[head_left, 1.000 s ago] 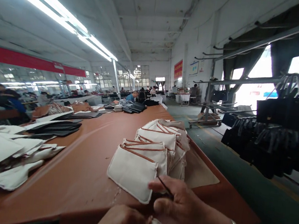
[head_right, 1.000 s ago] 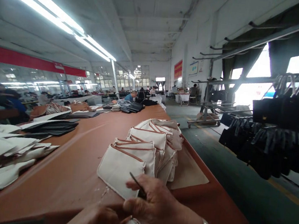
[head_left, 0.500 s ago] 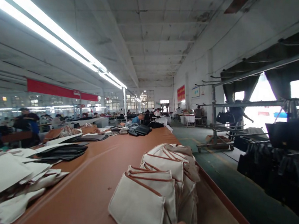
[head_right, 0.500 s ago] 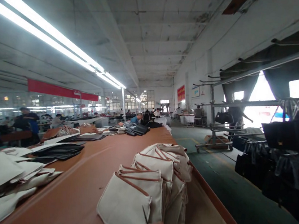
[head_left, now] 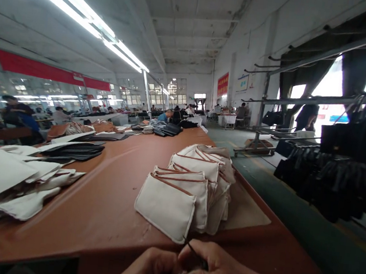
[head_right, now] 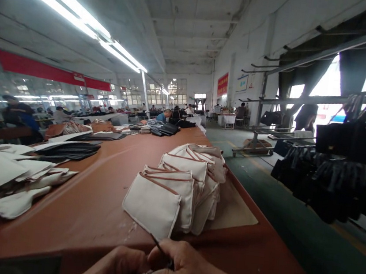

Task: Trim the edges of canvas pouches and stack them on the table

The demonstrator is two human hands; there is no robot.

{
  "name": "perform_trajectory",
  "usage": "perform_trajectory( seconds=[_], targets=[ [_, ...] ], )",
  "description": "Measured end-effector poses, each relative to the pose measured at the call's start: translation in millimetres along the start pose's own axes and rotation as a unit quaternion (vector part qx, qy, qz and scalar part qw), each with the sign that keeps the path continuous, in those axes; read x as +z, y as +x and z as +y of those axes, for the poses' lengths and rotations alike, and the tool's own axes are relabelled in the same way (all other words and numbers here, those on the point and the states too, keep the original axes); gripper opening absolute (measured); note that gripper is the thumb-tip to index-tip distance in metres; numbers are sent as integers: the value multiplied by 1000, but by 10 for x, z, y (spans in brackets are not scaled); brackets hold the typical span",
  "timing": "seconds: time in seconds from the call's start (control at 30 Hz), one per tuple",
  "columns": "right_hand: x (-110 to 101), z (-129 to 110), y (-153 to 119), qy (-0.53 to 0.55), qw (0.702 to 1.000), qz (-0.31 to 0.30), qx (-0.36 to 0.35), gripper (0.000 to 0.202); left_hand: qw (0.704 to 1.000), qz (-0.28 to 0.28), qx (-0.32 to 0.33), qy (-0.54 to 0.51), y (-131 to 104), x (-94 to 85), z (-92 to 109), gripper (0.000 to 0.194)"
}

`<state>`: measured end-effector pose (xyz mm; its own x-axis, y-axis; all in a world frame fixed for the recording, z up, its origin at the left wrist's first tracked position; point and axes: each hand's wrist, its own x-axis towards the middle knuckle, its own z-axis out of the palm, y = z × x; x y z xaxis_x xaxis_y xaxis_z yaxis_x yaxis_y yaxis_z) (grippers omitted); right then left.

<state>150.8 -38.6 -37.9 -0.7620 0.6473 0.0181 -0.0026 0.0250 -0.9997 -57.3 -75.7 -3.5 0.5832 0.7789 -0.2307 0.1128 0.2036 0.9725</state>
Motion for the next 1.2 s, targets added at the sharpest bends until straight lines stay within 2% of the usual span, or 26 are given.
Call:
perform_trajectory(
  seconds=[0.2, 0.33, 0.43, 0.57, 0.7, 0.77, 0.87, 0.93, 1.0, 1.03, 1.1, 1.13, 1.2],
  targets=[
    [7, 267, 38, 54, 998, 28, 3, 26, 999, 12, -42, -13, -2, -83, -62, 51],
    [24, 257, 36, 135, 990, 14, 32, 28, 999, -15, -38, 8, 68, -139, -59, 43],
    [3, 233, 25, 147, 986, 31, 75, 27, 1000, -15, -16, -21, 134, -175, -103, 38],
    [-33, 240, 28, 127, 987, 52, 89, 28, 999, -4, -21, -26, 215, -178, -158, 36],
    [-33, 231, 71, 34, 994, 88, 46, 34, 999, 8, -51, 12, 276, -148, -180, 30],
    [-21, 214, 91, -2, 993, 106, 60, 30, 997, 16, -57, 48, 291, -120, -200, 22],
    [1, 207, 91, -46, 986, 131, 94, 15, 990, 71, -61, 107, 293, -69, -263, 16],
    [13, 231, 73, -67, 982, 150, 89, 10, 980, 104, -69, 153, 288, -53, -322, 15],
    [20, 284, 54, -62, 982, 167, 58, 7, 979, 103, -84, 155, 287, -64, -383, 16],
    [21, 320, 47, -60, 983, 171, 20, 5, 982, 97, -90, 132, 289, -78, -411, 18],
    [17, 402, 39, -92, 976, 169, -104, 6, 990, 85, -97, 64, 296, -111, -456, 27],
    [13, 443, 36, -128, 960, 166, -185, 9, 991, 82, -99, 35, 299, -124, -470, 35],
    [1, 514, 25, -231, 901, 165, -328, 15, 992, 80, -102, 7, 299, -137, -481, 54]
  ],
)
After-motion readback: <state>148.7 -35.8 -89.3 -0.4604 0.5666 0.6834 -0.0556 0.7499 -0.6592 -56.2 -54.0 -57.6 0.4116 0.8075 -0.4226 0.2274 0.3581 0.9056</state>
